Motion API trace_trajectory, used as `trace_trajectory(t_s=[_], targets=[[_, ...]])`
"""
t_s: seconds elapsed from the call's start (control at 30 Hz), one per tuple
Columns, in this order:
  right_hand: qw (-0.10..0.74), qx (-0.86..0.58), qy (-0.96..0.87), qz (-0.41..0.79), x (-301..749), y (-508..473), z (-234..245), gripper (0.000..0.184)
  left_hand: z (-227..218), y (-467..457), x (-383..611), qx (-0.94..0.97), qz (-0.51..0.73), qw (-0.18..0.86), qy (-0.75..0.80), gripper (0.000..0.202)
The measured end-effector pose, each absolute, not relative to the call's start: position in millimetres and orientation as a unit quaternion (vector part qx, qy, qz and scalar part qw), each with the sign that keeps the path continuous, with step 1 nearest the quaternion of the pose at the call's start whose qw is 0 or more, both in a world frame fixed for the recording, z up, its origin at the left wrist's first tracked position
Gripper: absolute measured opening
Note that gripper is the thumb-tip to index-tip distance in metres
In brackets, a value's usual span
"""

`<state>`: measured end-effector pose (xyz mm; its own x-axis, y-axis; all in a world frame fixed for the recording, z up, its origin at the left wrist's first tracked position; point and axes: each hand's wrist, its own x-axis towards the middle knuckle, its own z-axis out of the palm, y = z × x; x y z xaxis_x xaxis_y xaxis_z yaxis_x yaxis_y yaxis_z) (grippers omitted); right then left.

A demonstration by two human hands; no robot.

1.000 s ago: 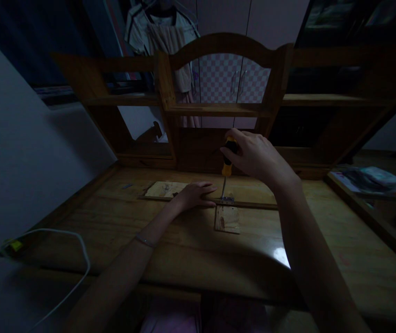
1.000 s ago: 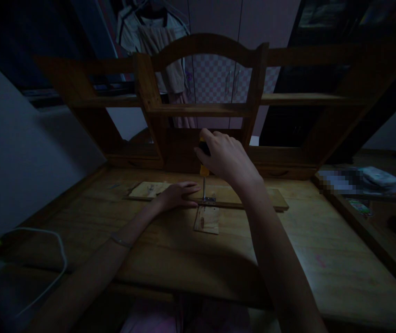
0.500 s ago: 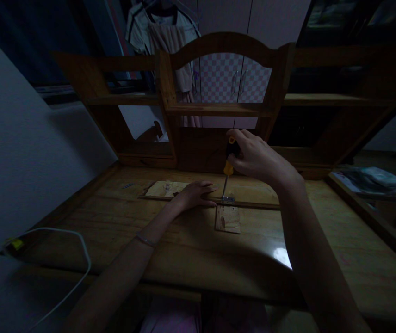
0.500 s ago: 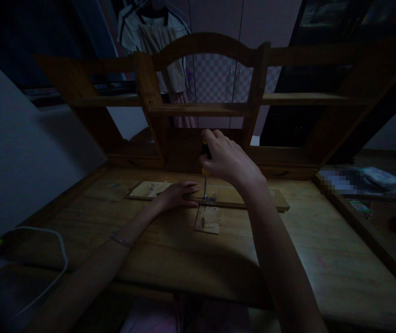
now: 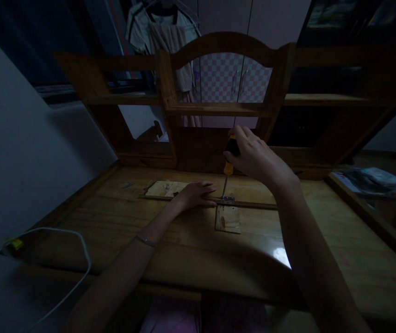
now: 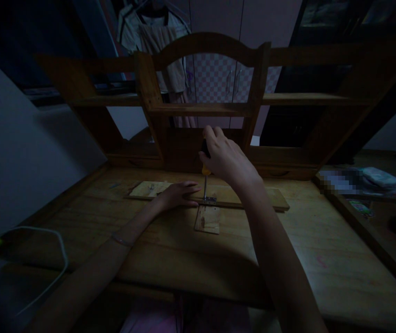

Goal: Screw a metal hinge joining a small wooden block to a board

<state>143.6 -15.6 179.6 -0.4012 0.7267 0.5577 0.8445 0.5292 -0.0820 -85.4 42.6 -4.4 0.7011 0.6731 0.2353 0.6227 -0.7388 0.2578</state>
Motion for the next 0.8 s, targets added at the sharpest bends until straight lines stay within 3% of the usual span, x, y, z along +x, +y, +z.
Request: trace_trajectory(t_s=[0.23,0.5,0.8], targets=[[0.275,-0.466,-0.837,-0.083,144.0,-15.9,182.3,0.038,-2.8,41.4,-85.4,0.920,0.160,0.080,0.350,0.067],[0.261,-0.497,-0.814,-0.149,140.5,-18.2,181.7,0.029,-5.3,44.3,-85.2,0.917,0.159,0.081,0.355,0.065],[0.271,-0.478,-0.829,-0.107,138.7,-16.4,183.9,0.031,-4.9,44.2,-86.6,0.923,0.153,0.071,0.347,0.068]])
